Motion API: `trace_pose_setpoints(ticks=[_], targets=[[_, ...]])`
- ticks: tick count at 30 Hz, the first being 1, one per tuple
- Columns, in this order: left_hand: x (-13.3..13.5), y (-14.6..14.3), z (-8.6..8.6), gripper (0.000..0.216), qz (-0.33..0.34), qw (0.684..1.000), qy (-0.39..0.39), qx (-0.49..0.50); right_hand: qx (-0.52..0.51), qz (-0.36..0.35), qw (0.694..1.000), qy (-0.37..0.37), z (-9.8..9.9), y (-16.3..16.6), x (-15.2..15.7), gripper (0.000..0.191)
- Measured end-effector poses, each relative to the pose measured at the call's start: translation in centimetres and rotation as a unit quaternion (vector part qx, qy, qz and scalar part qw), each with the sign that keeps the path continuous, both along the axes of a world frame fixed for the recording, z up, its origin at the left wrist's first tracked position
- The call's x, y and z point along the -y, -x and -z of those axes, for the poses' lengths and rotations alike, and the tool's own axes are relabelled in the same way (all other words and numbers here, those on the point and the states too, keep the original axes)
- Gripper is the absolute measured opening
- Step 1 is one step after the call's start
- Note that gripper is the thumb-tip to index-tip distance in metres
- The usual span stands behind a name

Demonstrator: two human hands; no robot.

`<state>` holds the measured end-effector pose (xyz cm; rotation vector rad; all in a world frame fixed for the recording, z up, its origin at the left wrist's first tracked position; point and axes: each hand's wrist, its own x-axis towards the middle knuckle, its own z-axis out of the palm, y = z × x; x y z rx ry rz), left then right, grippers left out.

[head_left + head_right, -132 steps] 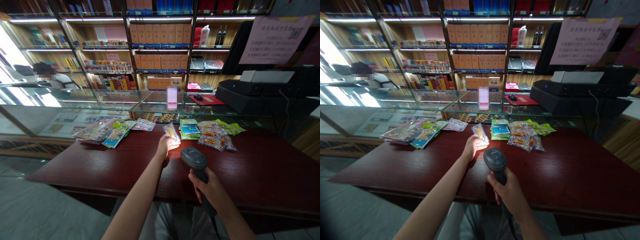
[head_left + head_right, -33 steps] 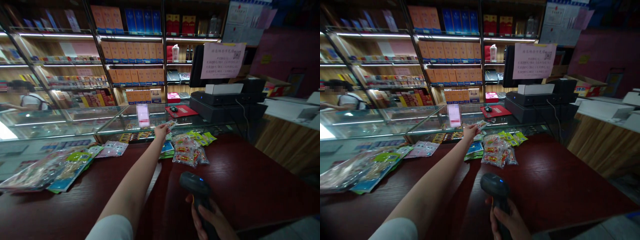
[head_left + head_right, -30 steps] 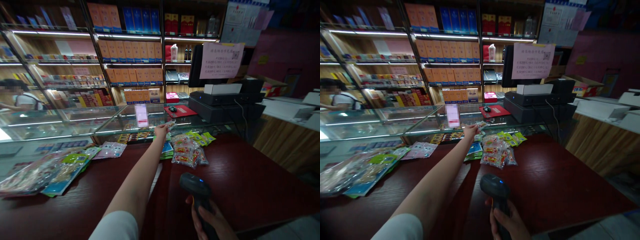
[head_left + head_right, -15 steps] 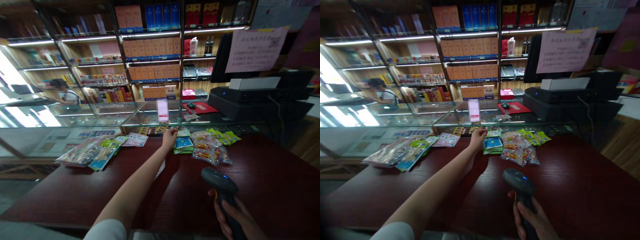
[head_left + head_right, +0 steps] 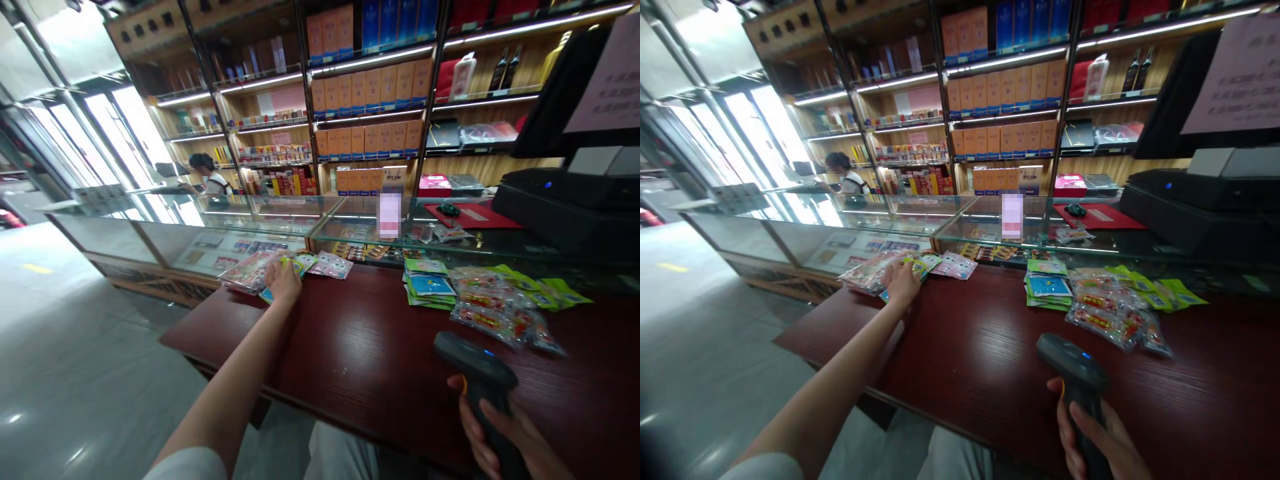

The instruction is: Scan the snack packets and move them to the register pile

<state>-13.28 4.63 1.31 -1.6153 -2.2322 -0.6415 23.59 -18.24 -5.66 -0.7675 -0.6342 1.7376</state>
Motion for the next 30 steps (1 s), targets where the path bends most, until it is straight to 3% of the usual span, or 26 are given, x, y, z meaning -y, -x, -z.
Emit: trace_pose_setpoints(ticks=[3,8,12,14,18,20,21,24,26,28,30], targets=[[0.6,2.1,0.5,0.041,-0.059,0.998,0.018,0.011,0.0,-0.036,0.999,-0.002,1.1,-1.2,-0.8,0.041],[1.3,2.4,1.7,0.038,-0.035,0.999,0.022,-0.002,0.004,-0.121,0.993,-0.004,2.5,-2.5,-1.8,0.048],[1.6,1.9,1.1,0.062,-0.023,0.998,-0.002,0.052,-0.001,-0.007,1.0,-0.012,1.1,-1.3,-0.5,0.034],[1.7,1.6,0.4,0.066,-0.01,0.996,-0.015,0.092,-0.002,0.015,1.0,-0.011,0.1,-0.5,0.2,0.031],[1.8,-0.7,-0.4,0.04,0.084,0.978,-0.043,0.188,0.016,0.029,0.999,-0.017,-1.0,0.3,0.6,0.037],[2.1,-3.4,0.0,0.032,0.158,0.939,-0.044,0.302,0.035,0.044,0.998,-0.022,-1.3,0.5,0.6,0.039],[2.4,-5.2,0.4,0.034,0.202,0.898,-0.043,0.389,0.048,0.055,0.997,-0.026,-1.5,0.7,0.6,0.039],[4.0,-11.1,1.9,0.046,0.313,0.713,-0.012,0.627,0.107,0.094,0.99,-0.021,-2.3,1.3,0.9,0.042],[5.4,-14.8,3.0,0.054,0.345,0.618,0.036,0.705,0.149,0.116,0.982,-0.019,-2.9,1.8,1.2,0.051],[6.6,-17.6,3.8,0.054,0.355,0.578,0.06,0.733,0.166,0.127,0.977,-0.032,-3.4,2.2,1.5,0.058],[7.4,-19.3,4.6,0.052,0.363,0.572,0.06,0.733,0.181,0.137,0.973,-0.05,-3.8,2.5,1.8,0.052]])
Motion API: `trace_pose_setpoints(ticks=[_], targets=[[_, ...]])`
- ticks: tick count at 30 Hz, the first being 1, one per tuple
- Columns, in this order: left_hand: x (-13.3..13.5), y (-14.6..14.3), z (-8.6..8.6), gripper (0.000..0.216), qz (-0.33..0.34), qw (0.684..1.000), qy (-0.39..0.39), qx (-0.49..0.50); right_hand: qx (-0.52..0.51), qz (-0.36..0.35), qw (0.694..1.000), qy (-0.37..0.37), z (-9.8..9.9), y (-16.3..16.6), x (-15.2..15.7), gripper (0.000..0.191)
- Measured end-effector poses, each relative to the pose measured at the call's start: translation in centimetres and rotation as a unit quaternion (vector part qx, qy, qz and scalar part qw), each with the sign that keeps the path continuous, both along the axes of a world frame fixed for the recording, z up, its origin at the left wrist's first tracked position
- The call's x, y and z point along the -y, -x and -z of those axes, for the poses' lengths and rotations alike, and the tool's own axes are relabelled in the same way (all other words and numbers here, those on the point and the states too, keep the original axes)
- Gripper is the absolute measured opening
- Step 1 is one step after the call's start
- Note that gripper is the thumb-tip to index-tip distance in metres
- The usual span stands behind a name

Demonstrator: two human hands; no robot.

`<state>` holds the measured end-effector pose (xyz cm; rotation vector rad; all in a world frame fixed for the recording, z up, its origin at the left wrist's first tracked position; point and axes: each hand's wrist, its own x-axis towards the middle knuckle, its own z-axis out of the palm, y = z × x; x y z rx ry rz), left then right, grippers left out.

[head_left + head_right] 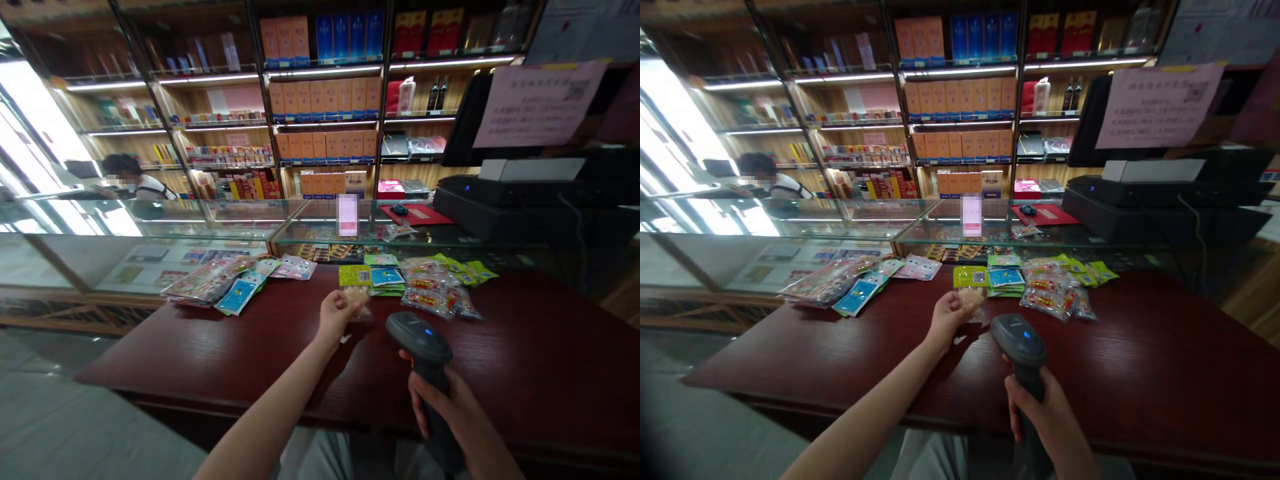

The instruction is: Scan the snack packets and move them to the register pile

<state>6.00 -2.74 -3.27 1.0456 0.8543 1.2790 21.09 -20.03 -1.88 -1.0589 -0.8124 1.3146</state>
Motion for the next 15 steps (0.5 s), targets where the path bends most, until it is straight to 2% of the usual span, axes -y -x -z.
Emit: trace_pose_setpoints(ticks=[3,7,15], targets=[[0.2,-1.0,0.9,0.05,0.003,1.0,-0.023,-0.005,0.026,0.02,0.999,-0.014,-0.4,0.3,0.3,0.042],[-0.3,-1.0,1.6,0.049,0.017,0.999,-0.04,-0.01,0.041,0.045,0.998,-0.027,-1.0,0.9,0.0,0.049],[-0.1,-1.0,1.7,0.046,0.016,0.999,-0.04,-0.025,0.063,0.076,0.994,-0.035,-1.7,1.7,-1.0,0.046]])
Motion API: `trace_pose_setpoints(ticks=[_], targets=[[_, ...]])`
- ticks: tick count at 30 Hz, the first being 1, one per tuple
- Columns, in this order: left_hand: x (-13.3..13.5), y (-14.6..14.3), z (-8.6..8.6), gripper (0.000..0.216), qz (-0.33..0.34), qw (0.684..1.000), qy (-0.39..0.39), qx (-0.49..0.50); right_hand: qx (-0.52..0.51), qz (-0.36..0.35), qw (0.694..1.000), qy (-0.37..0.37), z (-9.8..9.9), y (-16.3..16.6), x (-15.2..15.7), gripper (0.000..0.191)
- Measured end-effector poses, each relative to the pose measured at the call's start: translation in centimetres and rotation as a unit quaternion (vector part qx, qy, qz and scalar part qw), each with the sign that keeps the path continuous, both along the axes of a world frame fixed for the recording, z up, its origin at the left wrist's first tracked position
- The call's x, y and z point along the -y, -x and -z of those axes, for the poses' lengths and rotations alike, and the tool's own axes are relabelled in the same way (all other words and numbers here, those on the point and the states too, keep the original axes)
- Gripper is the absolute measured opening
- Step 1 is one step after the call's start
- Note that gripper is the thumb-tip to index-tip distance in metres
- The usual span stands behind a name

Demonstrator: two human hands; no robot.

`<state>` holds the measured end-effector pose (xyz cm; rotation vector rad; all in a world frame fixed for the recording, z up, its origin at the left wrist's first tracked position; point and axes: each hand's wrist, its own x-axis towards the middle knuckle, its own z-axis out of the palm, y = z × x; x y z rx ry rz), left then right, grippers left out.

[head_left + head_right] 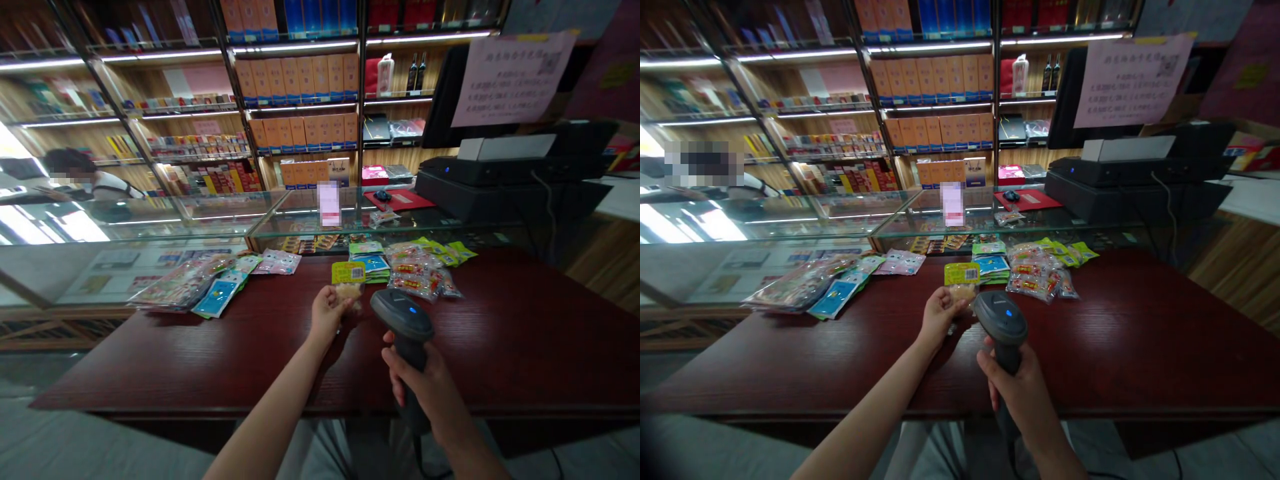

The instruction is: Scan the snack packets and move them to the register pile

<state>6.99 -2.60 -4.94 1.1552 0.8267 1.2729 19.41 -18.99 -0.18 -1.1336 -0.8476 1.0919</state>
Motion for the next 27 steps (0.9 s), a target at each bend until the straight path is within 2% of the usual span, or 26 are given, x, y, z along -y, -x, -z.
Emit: trace_pose_setpoints(ticks=[8,14,21,27], targets=[[-0.1,0.0,0.1,0.044,-0.007,1.0,-0.014,-0.007,-0.022,-0.006,1.0,0.007,-0.3,0.0,0.1,0.044],[-0.6,0.1,0.8,0.042,-0.026,0.997,-0.039,-0.061,-0.017,0.0,1.0,0.009,-0.8,0.4,0.2,0.041],[-0.1,-0.1,0.3,0.046,-0.004,1.0,-0.015,0.005,-0.024,-0.005,1.0,0.0,-0.6,0.4,0.2,0.038],[0.2,0.0,-0.1,0.048,-0.011,1.0,-0.006,0.009,-0.069,-0.014,0.997,0.018,0.2,-0.5,0.2,0.048]])
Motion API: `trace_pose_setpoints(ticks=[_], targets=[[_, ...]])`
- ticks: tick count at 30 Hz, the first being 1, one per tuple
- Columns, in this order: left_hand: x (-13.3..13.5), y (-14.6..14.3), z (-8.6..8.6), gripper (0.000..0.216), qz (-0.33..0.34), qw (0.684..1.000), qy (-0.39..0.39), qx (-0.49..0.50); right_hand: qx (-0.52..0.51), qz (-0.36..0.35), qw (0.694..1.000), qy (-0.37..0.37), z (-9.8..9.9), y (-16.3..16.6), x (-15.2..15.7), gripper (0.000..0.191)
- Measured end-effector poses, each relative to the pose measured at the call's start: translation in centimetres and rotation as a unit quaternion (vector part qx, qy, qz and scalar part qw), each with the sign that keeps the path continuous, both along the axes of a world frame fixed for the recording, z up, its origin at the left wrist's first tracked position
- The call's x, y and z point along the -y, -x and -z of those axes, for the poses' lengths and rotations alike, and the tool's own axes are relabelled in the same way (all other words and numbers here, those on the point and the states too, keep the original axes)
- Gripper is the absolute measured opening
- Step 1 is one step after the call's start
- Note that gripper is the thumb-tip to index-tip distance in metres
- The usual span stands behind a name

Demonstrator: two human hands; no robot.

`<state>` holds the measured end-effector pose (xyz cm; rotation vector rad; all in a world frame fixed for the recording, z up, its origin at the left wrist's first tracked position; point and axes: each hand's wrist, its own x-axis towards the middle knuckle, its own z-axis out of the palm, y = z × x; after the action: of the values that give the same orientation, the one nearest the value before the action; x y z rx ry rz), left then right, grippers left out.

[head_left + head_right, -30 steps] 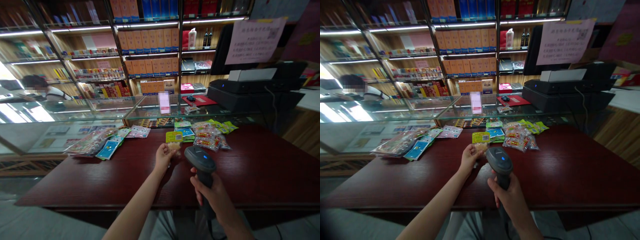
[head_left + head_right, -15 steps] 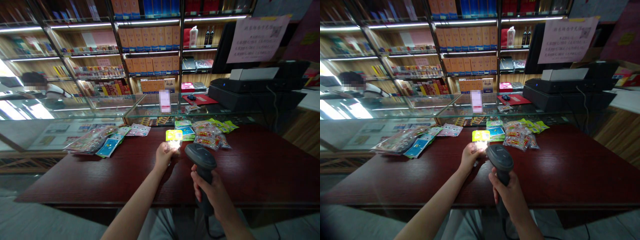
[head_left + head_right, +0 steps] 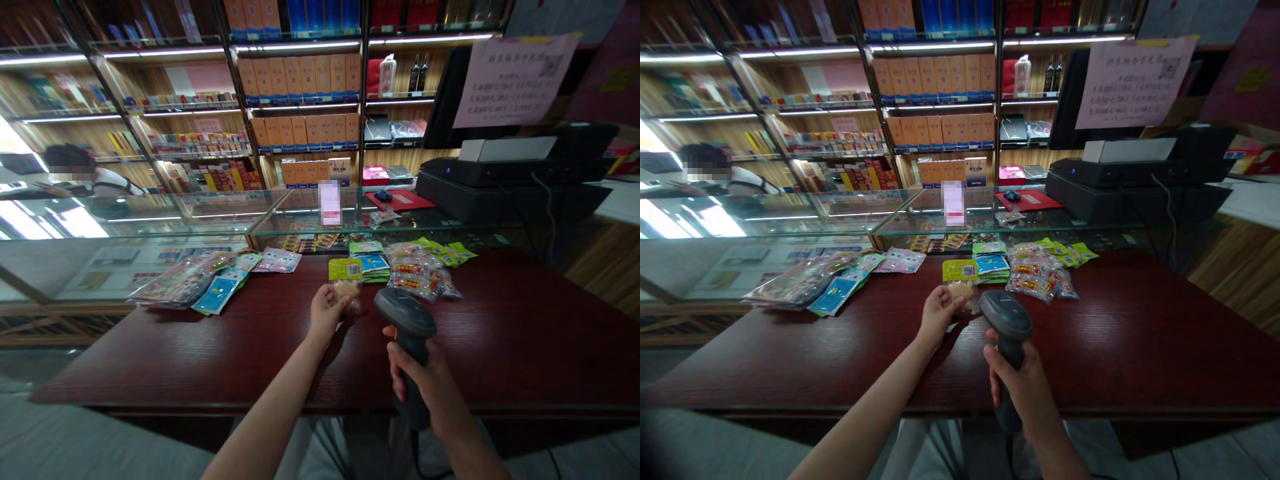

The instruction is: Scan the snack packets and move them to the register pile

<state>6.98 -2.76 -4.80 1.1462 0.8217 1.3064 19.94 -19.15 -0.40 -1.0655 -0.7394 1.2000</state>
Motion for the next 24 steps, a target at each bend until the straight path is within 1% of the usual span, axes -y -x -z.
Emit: trace_pose_setpoints(ticks=[4,7,10,12,14,17,18,20,24], targets=[[-0.2,0.3,0.1,0.049,-0.001,1.0,0.003,0.018,-0.066,-0.027,0.997,-0.005,1.1,-1.5,-0.3,0.043],[-0.4,0.7,0.2,0.055,0.002,0.999,0.012,0.032,-0.123,-0.058,0.991,-0.01,2.1,-2.6,-0.7,0.037],[-0.7,1.1,-0.1,0.061,0.002,1.0,0.018,0.011,-0.172,-0.077,0.982,-0.025,3.0,-3.4,-0.9,0.031],[-1.2,1.2,-0.8,0.062,0.0,1.0,0.023,-0.019,-0.195,-0.08,0.977,-0.035,3.4,-3.6,-1.1,0.029],[-2.0,1.1,-1.9,0.062,-0.012,0.998,0.023,-0.05,-0.208,-0.091,0.973,-0.04,3.8,-3.7,-1.2,0.028],[-4.1,0.3,-3.8,0.06,-0.056,0.996,0.008,-0.075,-0.217,-0.114,0.969,-0.04,3.9,-3.7,-1.3,0.028],[-5.0,-0.1,-4.4,0.056,-0.065,0.995,0.004,-0.072,-0.219,-0.118,0.968,-0.04,4.0,-3.8,-1.4,0.028],[-6.7,-1.2,-5.3,0.047,-0.062,0.997,0.002,-0.045,-0.223,-0.122,0.966,-0.042,4.1,-3.9,-1.6,0.028],[-9.3,-3.6,-6.1,0.042,-0.019,0.998,0.027,0.05,-0.227,-0.128,0.965,-0.043,4.6,-4.0,-2.1,0.031]])
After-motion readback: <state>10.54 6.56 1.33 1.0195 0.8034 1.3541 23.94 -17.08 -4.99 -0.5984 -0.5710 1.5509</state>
